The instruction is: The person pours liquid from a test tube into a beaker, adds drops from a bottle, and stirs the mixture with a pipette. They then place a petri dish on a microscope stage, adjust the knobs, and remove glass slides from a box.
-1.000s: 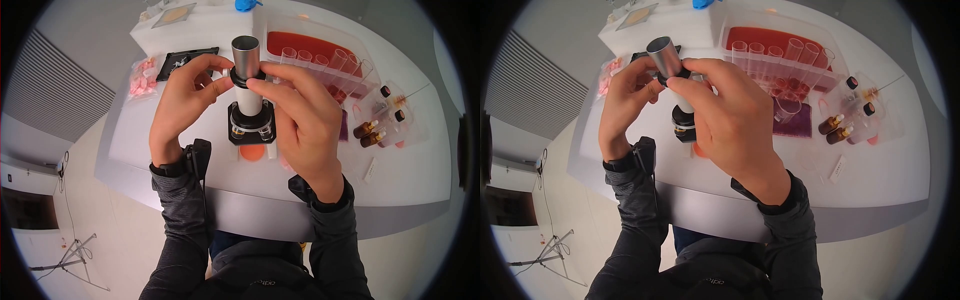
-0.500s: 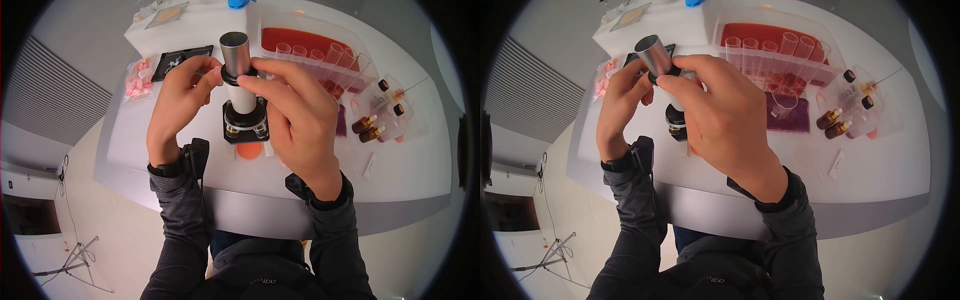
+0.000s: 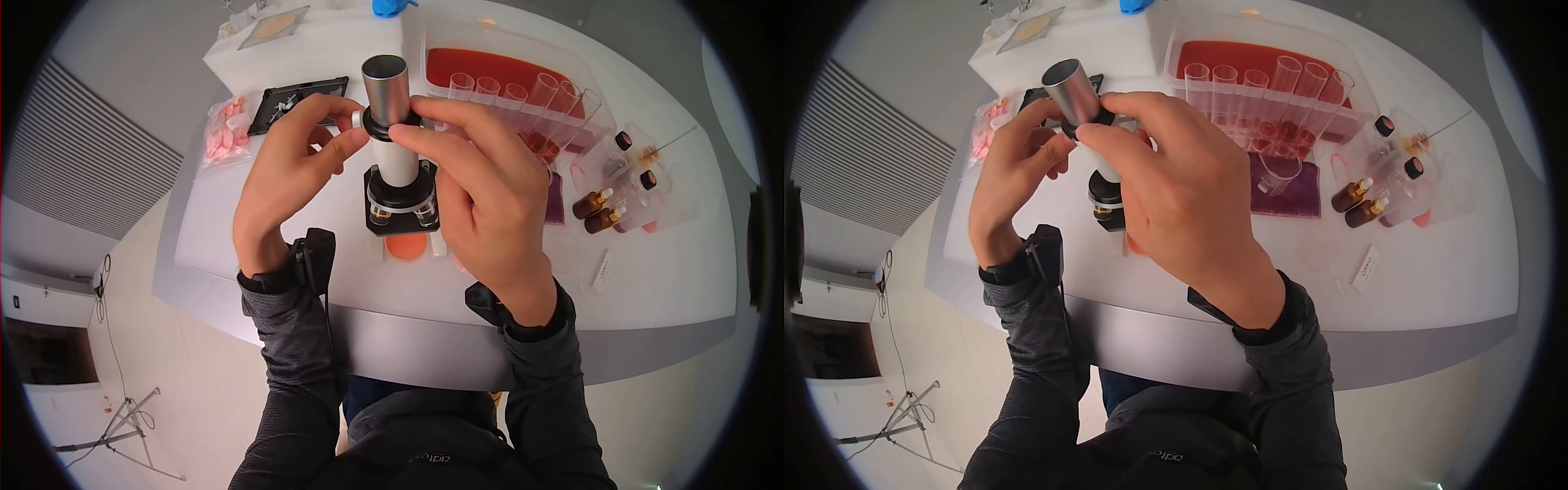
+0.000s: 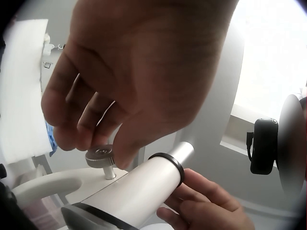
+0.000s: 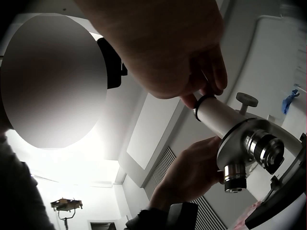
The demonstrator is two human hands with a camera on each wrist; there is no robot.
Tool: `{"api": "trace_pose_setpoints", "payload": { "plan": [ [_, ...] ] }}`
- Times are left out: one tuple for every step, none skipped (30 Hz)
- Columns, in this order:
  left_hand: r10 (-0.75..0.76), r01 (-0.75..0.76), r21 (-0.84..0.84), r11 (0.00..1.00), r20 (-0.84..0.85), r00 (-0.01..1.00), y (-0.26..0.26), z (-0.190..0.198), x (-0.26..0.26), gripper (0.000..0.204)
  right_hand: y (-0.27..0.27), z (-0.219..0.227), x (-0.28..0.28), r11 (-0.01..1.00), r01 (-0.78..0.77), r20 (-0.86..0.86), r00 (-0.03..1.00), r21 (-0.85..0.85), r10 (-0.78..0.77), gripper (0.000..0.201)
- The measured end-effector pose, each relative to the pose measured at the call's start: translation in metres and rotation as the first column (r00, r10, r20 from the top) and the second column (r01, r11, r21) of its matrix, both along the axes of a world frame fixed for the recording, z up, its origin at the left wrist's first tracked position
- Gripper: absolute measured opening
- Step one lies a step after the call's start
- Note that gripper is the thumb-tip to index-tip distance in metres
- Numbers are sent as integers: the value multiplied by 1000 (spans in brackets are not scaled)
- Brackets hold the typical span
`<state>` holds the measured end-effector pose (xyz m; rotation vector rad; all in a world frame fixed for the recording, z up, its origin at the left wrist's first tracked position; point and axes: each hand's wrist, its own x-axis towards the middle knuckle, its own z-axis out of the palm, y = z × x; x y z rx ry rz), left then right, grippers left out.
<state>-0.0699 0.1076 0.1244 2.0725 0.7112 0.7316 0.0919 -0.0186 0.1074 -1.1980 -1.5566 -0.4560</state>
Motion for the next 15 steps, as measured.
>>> {"api": "trace_pose_setpoints", "payload": {
  "plan": [
    [-2,2,-10,1000,9,1000,1,-3,1,32,0,0,0,1000,2,2,1000,-2,-2,33],
    [-4,4,-19,1000,18,1000,2,-4,2,32,0,0,0,1000,4,5,1000,-2,-4,34],
    [9,-9,-28,1000,6,1000,2,-4,2,32,0,0,0,1000,5,7,1000,-1,-5,34],
    [22,-22,-37,999,-6,1000,1,-4,4,31,0,0,0,1000,7,9,1000,-1,-7,34],
    [35,-36,-45,998,-18,999,0,-4,5,31,0,0,0,1000,-2,8,1000,1,2,35],
    [45,-46,-51,998,-19,999,0,-4,7,31,0,0,0,1000,-11,7,1000,4,11,37],
    [56,-57,-57,997,-21,998,0,-4,9,31,0,0,0,1000,-11,6,1000,3,11,37],
    [68,-69,-63,996,-22,997,0,-4,10,31,1,-1,0,1000,-12,5,1000,2,12,37],
    [79,-81,-76,994,-35,996,0,-4,11,31,0,0,0,1000,-3,4,1000,-2,3,35],
    [89,-93,-90,992,-49,995,0,-4,12,32,0,0,0,1000,7,3,1000,-6,-7,34],
    [99,-105,-102,989,-63,993,0,-4,12,33,0,0,0,1000,6,2,1000,-2,-6,34],
    [101,-108,-105,989,-65,993,1,-3,12,34,1,0,0,1000,5,1,1000,2,-5,34],
    [103,-110,-108,988,-68,992,1,-3,12,34,1,-1,0,1000,4,1,1000,7,-4,35],
    [105,-112,-110,988,-71,992,1,-3,12,35,1,0,0,1000,4,1,1000,6,-4,35],
    [103,-110,-94,989,-70,992,1,-1,11,35,1,0,0,1000,4,0,1000,4,-4,35]
  ]
}}
